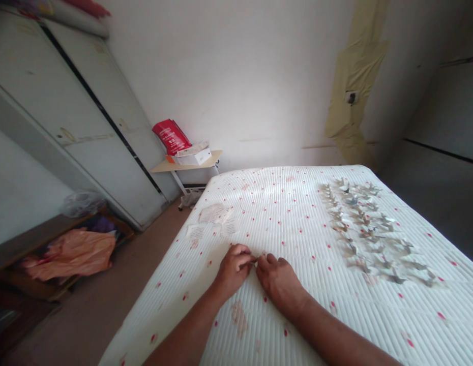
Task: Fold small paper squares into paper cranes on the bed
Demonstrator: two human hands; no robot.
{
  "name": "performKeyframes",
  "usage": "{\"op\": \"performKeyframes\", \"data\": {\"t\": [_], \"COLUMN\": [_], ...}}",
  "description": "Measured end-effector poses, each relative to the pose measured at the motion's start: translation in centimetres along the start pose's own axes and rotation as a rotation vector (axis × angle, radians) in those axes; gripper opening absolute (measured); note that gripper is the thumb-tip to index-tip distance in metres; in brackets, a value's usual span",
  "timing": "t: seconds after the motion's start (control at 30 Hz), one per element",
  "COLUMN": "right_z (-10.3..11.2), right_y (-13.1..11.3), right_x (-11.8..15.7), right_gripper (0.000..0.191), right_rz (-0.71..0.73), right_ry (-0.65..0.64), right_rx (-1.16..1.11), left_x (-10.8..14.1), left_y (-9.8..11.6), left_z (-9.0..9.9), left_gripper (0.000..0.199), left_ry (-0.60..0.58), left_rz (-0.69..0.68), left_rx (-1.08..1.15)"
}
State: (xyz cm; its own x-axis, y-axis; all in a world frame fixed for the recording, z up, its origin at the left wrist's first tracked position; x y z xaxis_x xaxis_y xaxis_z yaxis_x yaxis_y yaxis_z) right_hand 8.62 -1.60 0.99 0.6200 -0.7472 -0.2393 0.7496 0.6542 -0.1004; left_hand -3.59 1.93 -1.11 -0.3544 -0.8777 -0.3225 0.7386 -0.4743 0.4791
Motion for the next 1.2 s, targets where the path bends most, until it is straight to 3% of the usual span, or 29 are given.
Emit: {"op": "performKeyframes", "data": {"t": [0.3,0.7,0.93,1.2], "right_z": [0.2,0.1,-1.2,-1.3], "right_y": [1.3,1.4,4.0,4.8], "right_x": [0.4,0.2,0.7,0.7], "right_gripper": [0.018,0.017,0.033,0.037], "right_rz": [0.043,0.012,-0.099,-0.149], "right_ry": [0.032,0.026,0.106,0.102], "right_rx": [-0.138,-0.154,-0.497,-0.698], "left_x": [-0.1,0.1,0.1,0.8], "left_y": [-0.4,0.4,-0.5,0.1], "left_z": [-0.3,-0.3,-0.4,-0.3], "left_gripper": [0.031,0.033,0.04,0.05], "left_ry": [-0.038,-0.058,0.011,-0.006], "left_rz": [-0.017,-0.015,0.079,-0.053], "left_rx": [-0.029,-0.133,0.06,-0.093]}}
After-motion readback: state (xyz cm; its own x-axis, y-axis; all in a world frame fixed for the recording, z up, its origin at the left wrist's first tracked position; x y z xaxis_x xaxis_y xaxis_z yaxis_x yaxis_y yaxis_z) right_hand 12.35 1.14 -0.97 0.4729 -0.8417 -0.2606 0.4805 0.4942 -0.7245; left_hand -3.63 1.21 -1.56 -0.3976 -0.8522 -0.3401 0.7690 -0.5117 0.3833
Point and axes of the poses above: each hand's wrist, its own x-axis away from the middle knuckle, its own z-axis out of the back of the hand, y = z × x, the point moved 4 cm from there along -x, towards the middle knuckle, and after that the axes turned 10 degrees about -x, right-handed, at the moved point
